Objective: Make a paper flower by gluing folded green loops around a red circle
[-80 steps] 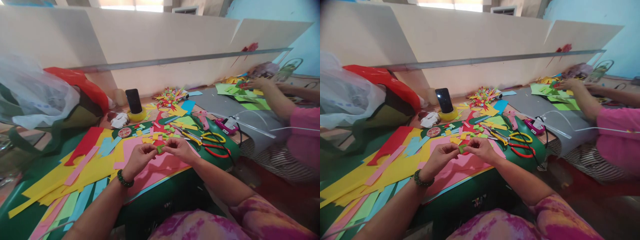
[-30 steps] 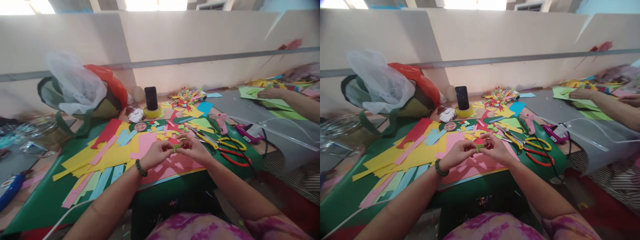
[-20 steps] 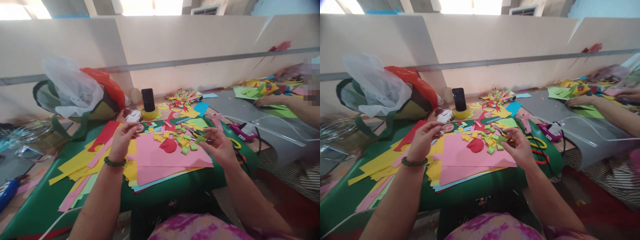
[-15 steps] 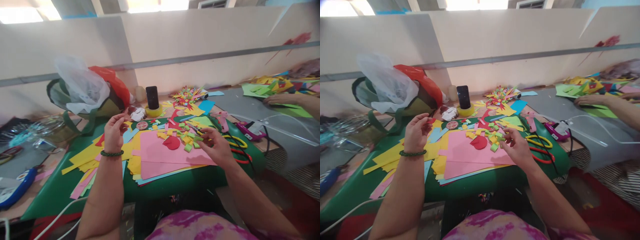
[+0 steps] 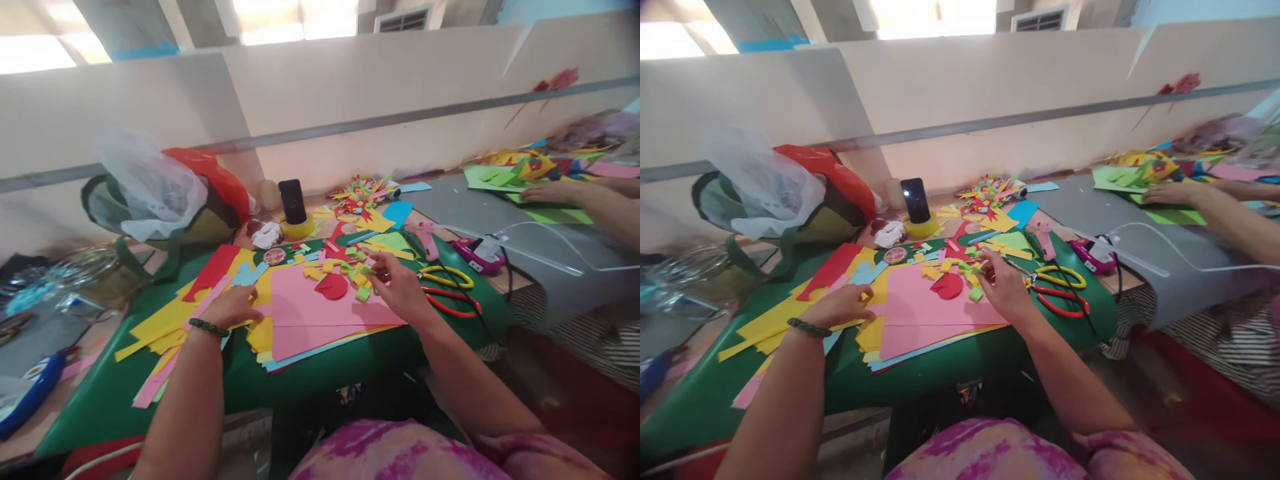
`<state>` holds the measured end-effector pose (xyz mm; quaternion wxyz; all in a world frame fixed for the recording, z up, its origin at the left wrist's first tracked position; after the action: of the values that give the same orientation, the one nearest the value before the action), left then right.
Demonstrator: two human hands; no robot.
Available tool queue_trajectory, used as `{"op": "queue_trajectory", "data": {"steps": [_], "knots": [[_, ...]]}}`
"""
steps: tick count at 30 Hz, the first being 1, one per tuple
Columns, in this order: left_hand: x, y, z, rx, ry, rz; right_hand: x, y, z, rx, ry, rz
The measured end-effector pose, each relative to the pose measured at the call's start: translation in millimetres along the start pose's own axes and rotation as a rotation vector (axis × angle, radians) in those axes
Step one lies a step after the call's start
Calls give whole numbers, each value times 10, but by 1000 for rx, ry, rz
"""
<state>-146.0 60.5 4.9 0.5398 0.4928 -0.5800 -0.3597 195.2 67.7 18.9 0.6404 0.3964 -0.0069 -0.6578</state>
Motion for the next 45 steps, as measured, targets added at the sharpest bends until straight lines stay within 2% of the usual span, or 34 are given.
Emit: {"op": "queue_trajectory", "data": {"steps": [5,7,9,13,17,20,22,25,28,31,33,36,39,43,45], "knots": [[35,-128,-8,145,-13,144,-55,-358,4,100,35,133],[50,-143,-35,188,-19,158,-49,-466,-39,190,13,221],[67,-130,-74,238,-36,142,-27,-482,-76,289,9,269],[138,1,-107,342,-79,39,18,-262,-42,375,76,164],[305,301,-18,497,-65,-143,82,-19,123,251,160,57],[492,581,-7,774,-69,-325,153,61,311,85,207,68],[578,685,-135,902,-115,-364,211,50,438,-21,215,106],[586,656,-550,960,-239,-259,298,-34,637,-153,258,143],[531,453,-1086,943,-406,-64,351,-204,756,-291,268,229],[502,193,-1530,885,-540,121,348,-362,685,-441,109,297],[484,83,-1696,882,-578,166,332,-386,603,-514,23,253],[431,5,-1787,957,-577,191,311,-357,505,-537,-23,129],[347,-80,-1790,995,-544,265,300,-289,453,-443,-5,5],[176,-145,-1662,1094,-466,276,234,-42,346,-98,83,-1],[92,-168,-1552,1119,-407,268,131,257,75,179,-12,-14]]}}
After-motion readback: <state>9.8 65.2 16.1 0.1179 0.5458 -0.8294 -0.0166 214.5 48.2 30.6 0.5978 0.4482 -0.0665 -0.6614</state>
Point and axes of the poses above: each hand's wrist, its own x-axis away from the middle knuckle, its own y-axis out of the back of the hand, z = x × y, the point moved 7 cm from there along -x, towards the middle knuckle, and after that the axes turned 1 degree about -x, right-handed, at the moved point
